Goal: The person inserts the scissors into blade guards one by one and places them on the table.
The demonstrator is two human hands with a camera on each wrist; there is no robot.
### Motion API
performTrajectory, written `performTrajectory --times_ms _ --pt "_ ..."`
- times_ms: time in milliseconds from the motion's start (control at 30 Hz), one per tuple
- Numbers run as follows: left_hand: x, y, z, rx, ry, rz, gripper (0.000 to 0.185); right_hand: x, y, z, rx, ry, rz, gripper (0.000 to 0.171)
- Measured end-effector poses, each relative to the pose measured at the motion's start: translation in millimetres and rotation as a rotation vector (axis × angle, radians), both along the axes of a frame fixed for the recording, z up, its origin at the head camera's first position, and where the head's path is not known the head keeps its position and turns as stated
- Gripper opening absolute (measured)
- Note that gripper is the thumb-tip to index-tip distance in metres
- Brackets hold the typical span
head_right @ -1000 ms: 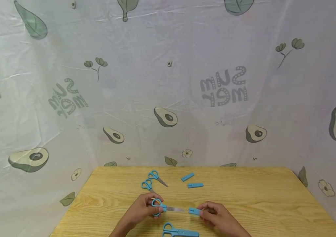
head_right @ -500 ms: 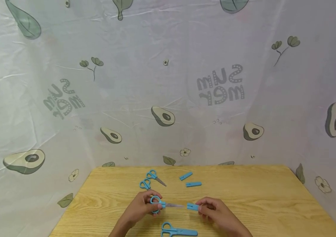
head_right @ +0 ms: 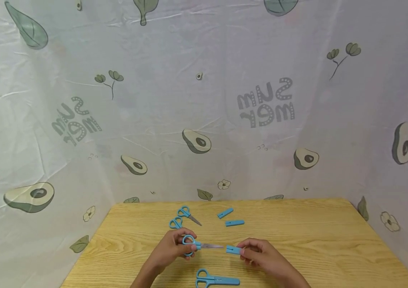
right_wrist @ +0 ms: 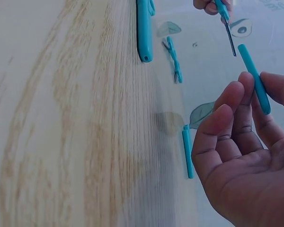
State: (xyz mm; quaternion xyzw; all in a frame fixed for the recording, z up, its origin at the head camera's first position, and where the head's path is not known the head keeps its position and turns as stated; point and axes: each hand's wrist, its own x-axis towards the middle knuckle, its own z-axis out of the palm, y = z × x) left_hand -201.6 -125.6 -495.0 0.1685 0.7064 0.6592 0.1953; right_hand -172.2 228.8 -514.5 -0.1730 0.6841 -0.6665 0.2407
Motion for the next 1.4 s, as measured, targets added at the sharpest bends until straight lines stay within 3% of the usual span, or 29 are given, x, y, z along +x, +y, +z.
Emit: performTrajectory --times_ms 300,767,1400 --pt "1.3 3.9 2.8 0.005 -0.006 0.009 0.027 0.0 -5.8 3.9 0.022 -0.038 -0.032 0.032" --pt "2.0 2.8 4.1 0.015 0.000 0.009 0.027 -1.7 -4.6 0.7 -0.036 -0.001 -0.013 0.032" --pt "1.7 2.3 4.2 0.030 -0.008 0.004 0.028 -2.3 -5.6 -1.7 -0.056 -0.017 -0.022 0.030"
